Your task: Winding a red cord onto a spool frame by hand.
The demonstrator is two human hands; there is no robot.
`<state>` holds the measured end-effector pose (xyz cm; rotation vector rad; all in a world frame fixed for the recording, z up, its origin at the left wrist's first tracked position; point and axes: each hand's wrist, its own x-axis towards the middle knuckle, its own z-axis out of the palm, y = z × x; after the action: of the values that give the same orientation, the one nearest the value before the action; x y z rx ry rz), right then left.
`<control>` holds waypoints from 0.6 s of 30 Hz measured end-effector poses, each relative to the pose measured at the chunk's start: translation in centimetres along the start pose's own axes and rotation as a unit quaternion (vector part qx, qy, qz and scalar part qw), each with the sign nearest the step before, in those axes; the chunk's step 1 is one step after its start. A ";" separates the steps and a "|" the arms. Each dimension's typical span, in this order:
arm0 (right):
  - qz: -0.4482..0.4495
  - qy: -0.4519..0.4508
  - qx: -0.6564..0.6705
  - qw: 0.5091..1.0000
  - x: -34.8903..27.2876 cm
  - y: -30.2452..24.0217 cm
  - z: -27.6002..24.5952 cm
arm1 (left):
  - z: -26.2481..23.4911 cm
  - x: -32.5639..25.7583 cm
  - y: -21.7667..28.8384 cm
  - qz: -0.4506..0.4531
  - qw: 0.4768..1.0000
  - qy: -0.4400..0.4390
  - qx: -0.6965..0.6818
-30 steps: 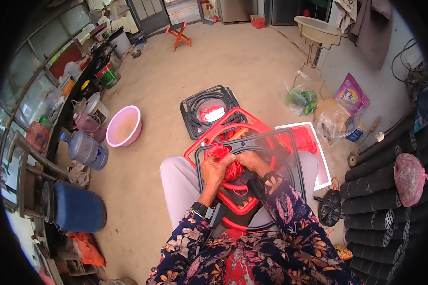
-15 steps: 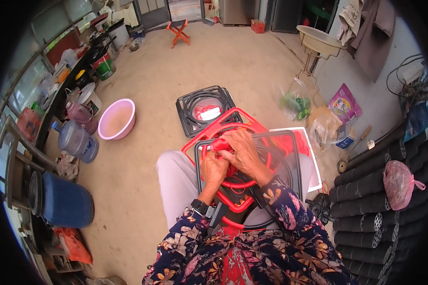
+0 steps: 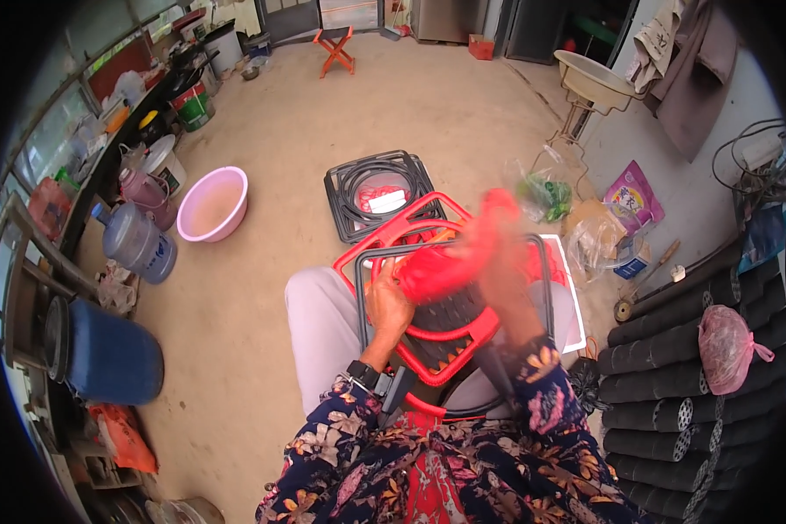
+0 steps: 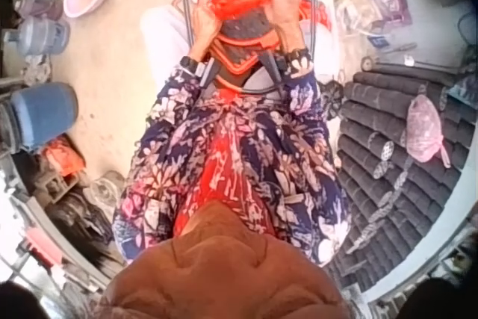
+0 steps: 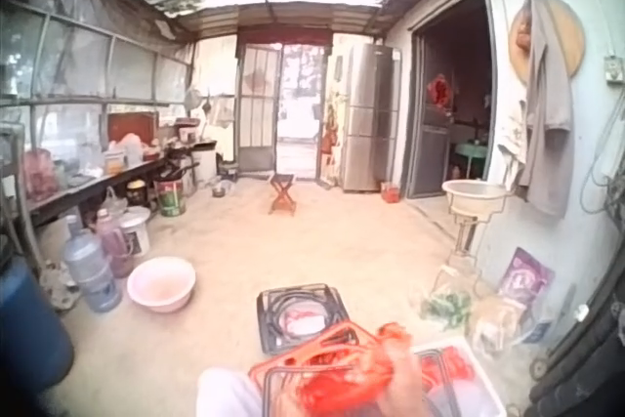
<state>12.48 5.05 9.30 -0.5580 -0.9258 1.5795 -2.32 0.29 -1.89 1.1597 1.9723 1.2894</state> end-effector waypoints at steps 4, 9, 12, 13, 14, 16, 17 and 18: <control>0.049 -0.021 0.111 0.992 -4.3 -8.0 -3.8 | -0.5 0.5 -1.3 -0.033 0.999 -0.015 -0.014; 0.203 -0.013 -0.064 0.977 -11.8 -10.2 -6.5 | -0.4 0.7 -1.4 -0.005 0.998 -0.053 -0.026; 0.408 0.035 -0.206 0.889 -16.4 -9.5 -7.6 | -0.6 0.8 -1.0 -0.041 0.993 -0.094 -0.052; 0.439 0.031 -0.232 0.868 -17.7 -8.9 -7.6 | -0.8 0.8 -0.9 -0.012 0.996 -0.090 -0.025; 0.467 0.024 -0.258 0.846 -18.8 -8.2 -7.5 | -1.2 1.1 -0.8 0.017 0.996 -0.082 0.004; 0.524 -0.011 -0.255 0.813 -20.6 -7.8 -7.4 | -1.4 1.2 -0.7 -0.031 0.994 -0.100 0.006; 0.539 -0.042 -0.245 0.805 -21.3 -7.7 -7.2 | -1.4 1.3 -0.7 -0.021 0.995 -0.101 -0.017; 0.578 -0.037 -0.277 0.766 -21.7 -7.8 -7.0 | -1.4 1.4 -0.7 -0.017 0.995 -0.095 -0.015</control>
<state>27.31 -13.88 8.66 -1.7487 -1.1951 2.3992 -4.36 0.72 -1.95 1.1815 1.8213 1.1438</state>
